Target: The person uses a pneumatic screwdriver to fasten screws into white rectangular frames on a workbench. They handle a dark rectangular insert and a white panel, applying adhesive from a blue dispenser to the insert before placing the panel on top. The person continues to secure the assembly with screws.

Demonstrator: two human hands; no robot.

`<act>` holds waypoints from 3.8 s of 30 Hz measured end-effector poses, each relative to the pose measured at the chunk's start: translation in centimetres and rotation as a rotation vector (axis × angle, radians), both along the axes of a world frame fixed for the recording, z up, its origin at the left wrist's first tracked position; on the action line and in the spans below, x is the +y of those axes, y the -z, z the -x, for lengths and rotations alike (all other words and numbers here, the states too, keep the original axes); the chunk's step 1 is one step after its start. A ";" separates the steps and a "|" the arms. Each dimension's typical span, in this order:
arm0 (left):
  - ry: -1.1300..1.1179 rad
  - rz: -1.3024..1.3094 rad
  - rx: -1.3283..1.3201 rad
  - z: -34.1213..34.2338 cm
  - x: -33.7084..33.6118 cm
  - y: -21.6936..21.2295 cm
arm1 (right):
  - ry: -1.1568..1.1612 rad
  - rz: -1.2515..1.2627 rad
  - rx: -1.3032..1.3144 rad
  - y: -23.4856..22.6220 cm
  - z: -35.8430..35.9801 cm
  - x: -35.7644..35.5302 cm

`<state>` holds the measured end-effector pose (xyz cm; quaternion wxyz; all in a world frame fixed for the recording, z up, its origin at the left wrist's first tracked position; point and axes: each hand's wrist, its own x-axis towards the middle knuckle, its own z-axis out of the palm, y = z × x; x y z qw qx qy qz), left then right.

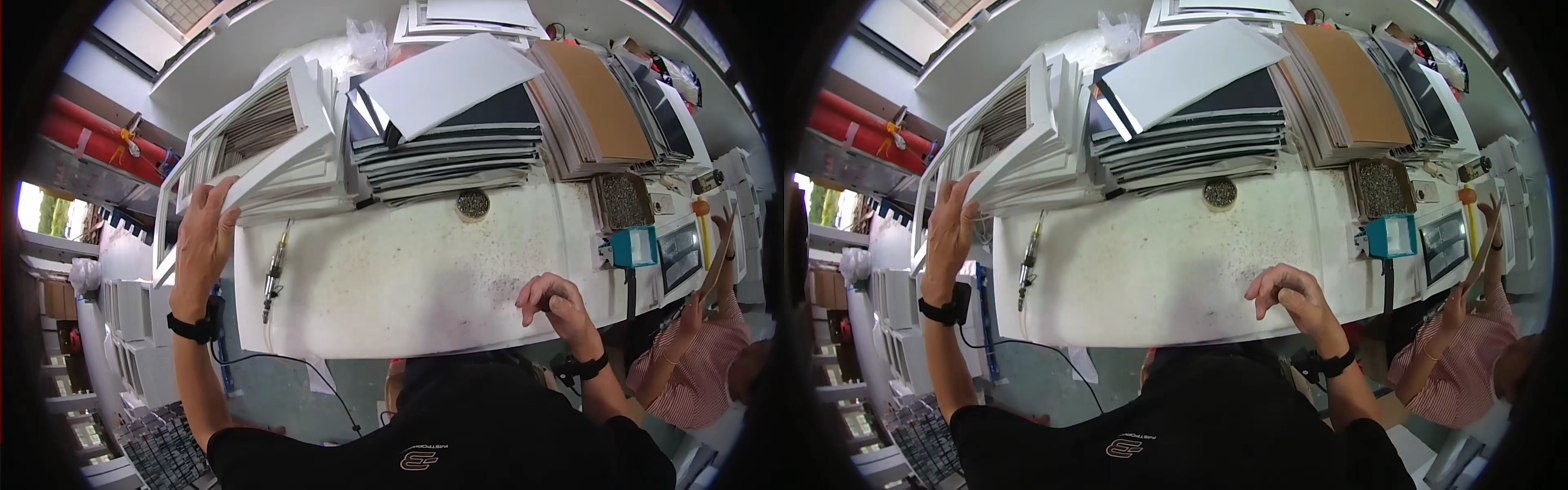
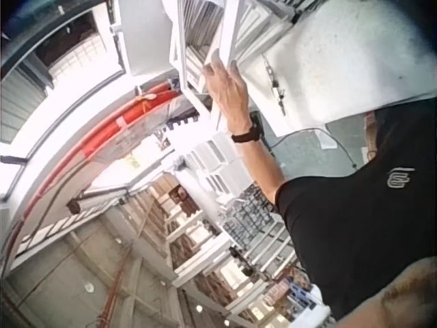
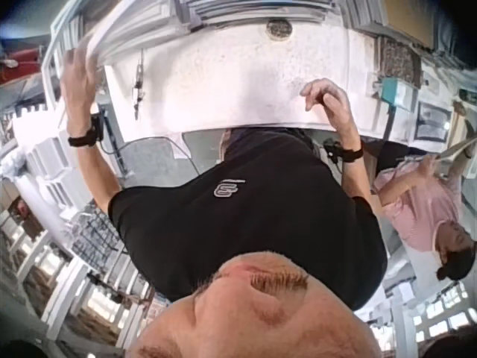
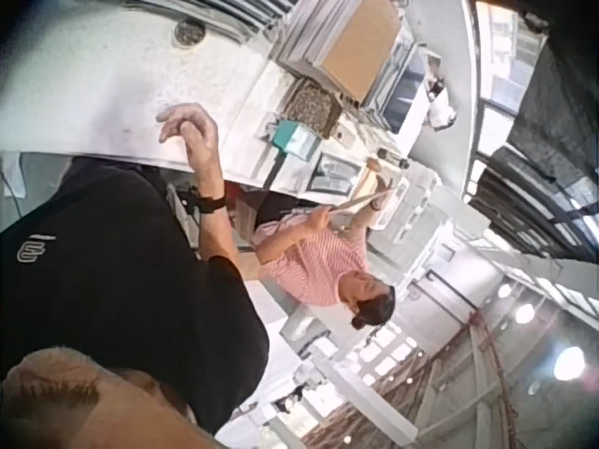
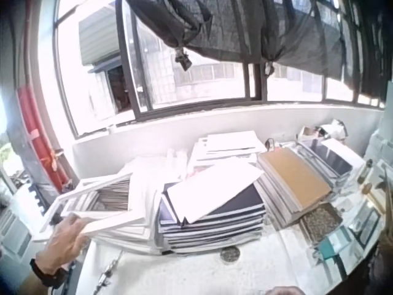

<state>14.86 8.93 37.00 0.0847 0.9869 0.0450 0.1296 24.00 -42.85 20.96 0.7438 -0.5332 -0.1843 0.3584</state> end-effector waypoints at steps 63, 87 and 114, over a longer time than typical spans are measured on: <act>0.133 0.105 -0.246 -37.0 -11.1 11.6 | 0.666 0.513 -0.423 -1.1 -34.2 6.5; 0.316 0.071 -0.411 -26.7 -17.1 13.3 | 0.630 0.353 -0.162 -5.3 -34.8 8.6; 0.053 0.599 0.084 1.3 -6.6 16.0 | 0.400 0.162 0.033 10.7 1.8 4.8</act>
